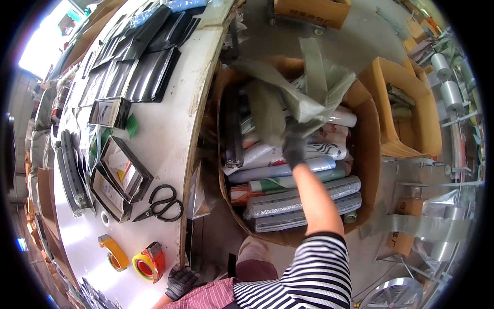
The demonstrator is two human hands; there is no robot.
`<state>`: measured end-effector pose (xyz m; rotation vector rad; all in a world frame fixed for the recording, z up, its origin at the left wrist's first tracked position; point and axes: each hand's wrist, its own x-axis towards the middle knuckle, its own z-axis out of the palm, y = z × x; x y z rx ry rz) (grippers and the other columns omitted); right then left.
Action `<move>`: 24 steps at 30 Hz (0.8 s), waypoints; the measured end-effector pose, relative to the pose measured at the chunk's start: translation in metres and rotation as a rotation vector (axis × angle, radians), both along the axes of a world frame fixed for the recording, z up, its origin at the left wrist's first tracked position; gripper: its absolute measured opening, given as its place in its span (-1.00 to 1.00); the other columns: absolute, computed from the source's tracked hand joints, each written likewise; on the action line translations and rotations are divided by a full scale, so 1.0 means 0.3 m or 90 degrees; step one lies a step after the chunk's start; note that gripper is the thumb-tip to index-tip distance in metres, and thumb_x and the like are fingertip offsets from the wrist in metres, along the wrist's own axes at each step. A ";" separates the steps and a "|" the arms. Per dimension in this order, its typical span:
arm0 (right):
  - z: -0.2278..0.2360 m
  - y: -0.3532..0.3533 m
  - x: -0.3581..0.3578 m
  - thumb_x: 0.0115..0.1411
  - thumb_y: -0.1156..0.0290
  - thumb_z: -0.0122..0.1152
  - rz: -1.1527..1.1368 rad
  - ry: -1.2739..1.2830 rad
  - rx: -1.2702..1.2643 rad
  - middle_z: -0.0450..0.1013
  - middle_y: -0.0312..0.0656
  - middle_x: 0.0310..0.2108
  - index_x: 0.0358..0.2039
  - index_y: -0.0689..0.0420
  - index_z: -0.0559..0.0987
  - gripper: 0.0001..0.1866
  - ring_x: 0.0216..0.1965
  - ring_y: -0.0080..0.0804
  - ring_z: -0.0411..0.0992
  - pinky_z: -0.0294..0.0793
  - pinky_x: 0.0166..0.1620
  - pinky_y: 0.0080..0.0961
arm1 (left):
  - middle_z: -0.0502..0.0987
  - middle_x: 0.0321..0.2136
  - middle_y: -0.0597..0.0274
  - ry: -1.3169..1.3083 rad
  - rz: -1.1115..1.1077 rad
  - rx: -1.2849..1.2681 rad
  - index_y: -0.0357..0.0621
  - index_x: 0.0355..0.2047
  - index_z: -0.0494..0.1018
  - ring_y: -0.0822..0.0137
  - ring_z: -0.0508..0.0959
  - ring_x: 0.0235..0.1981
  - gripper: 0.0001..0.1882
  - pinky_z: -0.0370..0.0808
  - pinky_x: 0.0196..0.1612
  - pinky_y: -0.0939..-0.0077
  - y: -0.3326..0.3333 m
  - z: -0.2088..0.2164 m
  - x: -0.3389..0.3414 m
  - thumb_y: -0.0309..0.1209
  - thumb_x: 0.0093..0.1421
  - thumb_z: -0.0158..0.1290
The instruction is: The person prepares and packs industrial components by placing long metal parts into protective silver sleeves, sealing them with tape, and applying shipping labels before placing the finished items into a cardboard box. The person also moves a large pedestal fan out of the workspace.
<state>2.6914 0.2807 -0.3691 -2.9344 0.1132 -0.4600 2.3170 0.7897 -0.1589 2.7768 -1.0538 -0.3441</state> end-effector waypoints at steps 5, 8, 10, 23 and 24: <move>0.047 0.184 -0.551 0.14 0.37 0.14 0.050 0.140 0.484 0.48 0.10 -0.39 -0.33 0.20 0.52 -0.84 -0.31 0.13 0.42 0.41 -0.18 -0.14 | 0.55 -0.25 0.39 0.020 0.059 -0.192 0.13 -0.21 0.55 0.30 0.52 -0.13 -0.66 0.37 0.02 0.16 -0.213 0.099 0.191 -0.33 -0.08 0.23; 0.180 0.257 -0.748 0.18 0.43 0.14 -0.005 0.227 0.616 0.51 0.00 -0.37 -0.25 0.22 0.55 -0.83 -0.32 -0.10 0.46 0.43 -0.17 -0.29 | 0.51 -0.20 0.10 0.157 0.239 -0.384 -0.11 -0.07 0.44 0.31 0.52 -0.19 -0.62 0.47 -0.15 0.45 -0.413 0.077 0.418 -0.38 0.09 0.19; 0.272 0.300 -0.830 0.19 0.44 0.14 -0.030 0.241 0.747 0.53 -0.04 -0.35 -0.21 0.22 0.55 -0.81 -0.31 -0.17 0.48 0.44 -0.15 -0.34 | 0.50 -0.10 0.13 0.446 0.499 -0.600 -0.17 0.03 0.38 0.24 0.51 -0.11 -0.56 0.44 -0.04 0.37 -0.492 -0.098 0.507 -0.39 0.14 0.17; -0.103 0.160 -1.068 0.05 0.38 0.20 -0.244 0.298 0.479 0.53 0.05 -0.28 -0.20 0.18 0.55 -0.72 -0.28 -0.03 0.49 0.47 -0.19 -0.30 | 0.57 -0.28 0.20 0.191 0.110 -0.341 0.00 -0.10 0.50 0.17 0.54 -0.18 -0.72 0.46 -0.06 0.28 -0.526 0.155 0.700 -0.47 0.15 0.09; -0.173 0.116 -1.072 0.04 0.40 0.19 -0.213 0.320 0.365 0.52 0.05 -0.28 -0.20 0.17 0.56 -0.72 -0.30 -0.02 0.49 0.47 -0.21 -0.28 | 0.56 -0.23 0.17 0.179 0.057 -0.249 -0.02 -0.08 0.50 0.12 0.52 -0.14 -0.70 0.44 -0.03 0.24 -0.461 0.165 0.643 -0.47 0.14 0.07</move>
